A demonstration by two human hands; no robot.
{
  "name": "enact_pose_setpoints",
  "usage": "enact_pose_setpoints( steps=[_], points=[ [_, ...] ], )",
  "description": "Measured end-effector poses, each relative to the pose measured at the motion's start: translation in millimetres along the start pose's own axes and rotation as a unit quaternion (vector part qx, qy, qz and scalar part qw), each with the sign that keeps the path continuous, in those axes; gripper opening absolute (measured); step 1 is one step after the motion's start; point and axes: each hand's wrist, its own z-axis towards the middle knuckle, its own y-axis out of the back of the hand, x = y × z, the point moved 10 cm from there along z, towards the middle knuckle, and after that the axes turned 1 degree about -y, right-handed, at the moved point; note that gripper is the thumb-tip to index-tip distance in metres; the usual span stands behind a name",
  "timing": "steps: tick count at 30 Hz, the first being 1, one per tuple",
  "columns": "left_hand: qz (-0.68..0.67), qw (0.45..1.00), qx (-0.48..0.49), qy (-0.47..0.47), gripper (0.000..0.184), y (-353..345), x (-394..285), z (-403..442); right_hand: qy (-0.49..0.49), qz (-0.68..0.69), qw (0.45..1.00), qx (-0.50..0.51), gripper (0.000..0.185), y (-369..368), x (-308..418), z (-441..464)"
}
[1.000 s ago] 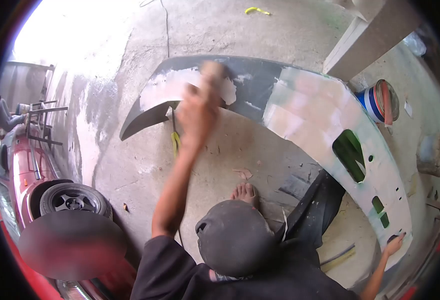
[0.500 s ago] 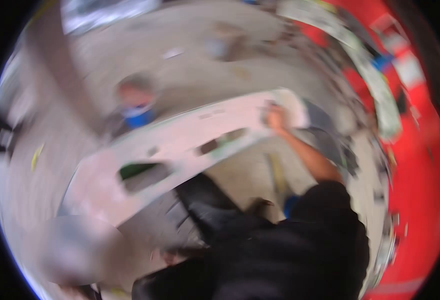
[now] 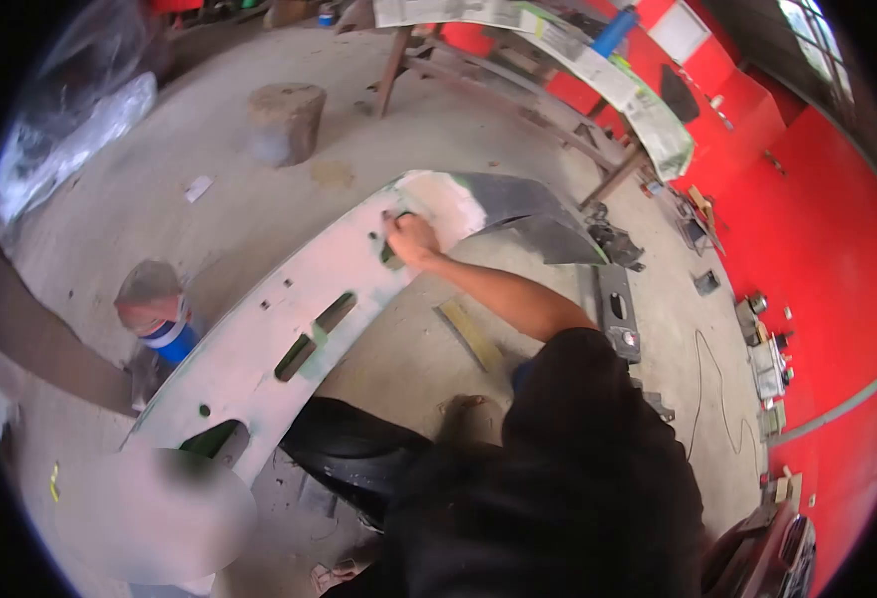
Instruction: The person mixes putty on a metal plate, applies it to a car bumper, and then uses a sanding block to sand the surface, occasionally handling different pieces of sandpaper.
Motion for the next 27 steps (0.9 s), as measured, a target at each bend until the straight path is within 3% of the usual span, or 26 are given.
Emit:
enact_pose_setpoints(
  steps=[1, 2, 3, 4, 5, 6, 7, 8, 9, 10, 11, 12, 13, 14, 15, 17, 19, 21, 23, 25, 27],
  points=[
    [-0.001, 1.0, 0.012, 0.012, 0.032, -9.1, 16.0, -2.0, -0.016, 0.007, 0.999, 0.033, 0.07, -5.2, -2.6, 1.3],
    [0.004, 0.999, 0.021, 0.029, 0.03, -17.2, 42.2, -5.9, 0.033, 0.001, 0.997, 0.066, 0.052, -18.5, -6.2, 9.6],
    [0.009, 0.998, 0.03, 0.051, 0.029, -23.6, 77.4, -14.1, 0.152, -0.088, 0.984, 0.035, 0.033, -30.5, 0.0, 11.7],
    [0.019, 0.996, 0.045, 0.078, 0.027, -35.1, 122.0, -25.4, 0.263, -0.179, 0.948, -0.021, 0.031, -44.5, 0.4, 9.3],
    [0.024, 0.992, 0.064, 0.11, 0.026, -48.0, 169.5, -36.0, 0.309, -0.21, 0.927, -0.017, 0.03, -54.2, -11.5, 14.5],
    [0.022, 0.984, 0.094, 0.149, 0.025, -61.5, 218.4, -53.0, 0.262, -0.215, 0.941, -0.013, 0.028, -61.1, -35.0, 24.7],
    [0.013, 0.972, 0.126, 0.199, 0.024, -72.4, 260.6, -68.8, 0.156, -0.114, 0.979, 0.059, 0.036, -64.3, -66.9, 40.9],
    [-0.004, 0.954, 0.156, 0.255, 0.024, -71.2, 275.7, -79.9, 0.378, -0.15, 0.913, -0.022, 0.052, -60.6, -51.7, 25.6],
    [-0.02, 0.933, 0.178, 0.311, 0.023, -74.8, 286.2, -96.4, 0.368, -0.132, 0.92, 0.028, 0.067, -85.9, -97.8, 67.2],
    [-0.014, 0.918, 0.197, 0.343, 0.023, -65.4, 259.4, -98.1, 0.303, -0.108, 0.946, 0.047, 0.061, -82.9, -96.4, 75.4],
    [0.042, 0.923, 0.213, 0.319, 0.023, -49.6, 212.4, -95.5, 0.235, -0.082, 0.967, 0.061, 0.056, -78.9, -93.7, 82.3],
    [0.243, 0.926, 0.189, 0.218, 0.028, -24.8, 153.3, -69.9, 0.167, -0.056, 0.982, 0.07, 0.051, -76.0, -90.9, 89.2],
    [0.059, 0.974, 0.028, 0.216, 0.04, 19.9, 97.3, -61.8, 0.25, -0.065, 0.966, 0.001, 0.048, -82.2, -101.9, 104.2],
    [0.013, 0.976, 0.032, 0.214, 0.043, 32.5, 84.5, -57.7, 0.031, 0.083, 0.992, 0.091, 0.065, -66.6, -71.6, 69.4],
    [-0.041, 0.976, 0.032, 0.209, 0.045, 33.4, 84.2, -51.3, 0.009, 0.088, 0.991, 0.101, 0.073, -76.2, -80.4, 83.1],
    [0.033, 0.933, 0.108, 0.341, 0.049, 3.9, 170.1, -59.2, 0.02, 0.062, 0.994, 0.088, 0.075, -85.8, -77.4, 91.2],
    [0.039, 0.894, 0.095, 0.436, 0.049, 10.3, 246.0, -91.0, 0.024, 0.053, 0.995, 0.082, 0.077, -61.5, -86.2, 84.5],
    [0.03, 0.895, 0.092, 0.436, 0.049, 8.0, 235.8, -89.3, 0.032, 0.061, 0.994, 0.084, 0.08, -61.5, -87.9, 83.0],
    [0.066, 0.934, 0.078, 0.342, 0.048, 17.8, 162.8, -72.9, 0.019, 0.041, 0.992, 0.116, 0.076, -59.0, -80.5, 83.5],
    [-0.001, 0.955, 0.092, 0.28, 0.044, 36.3, 81.1, -66.3, 0.012, 0.029, 0.991, 0.127, 0.075, -59.3, -80.6, 75.1],
    [0.002, 0.974, 0.082, 0.21, 0.048, 33.2, 99.1, -70.3, 0.018, 0.036, 0.992, 0.121, 0.074, -64.5, -85.4, 83.2]
  ],
)
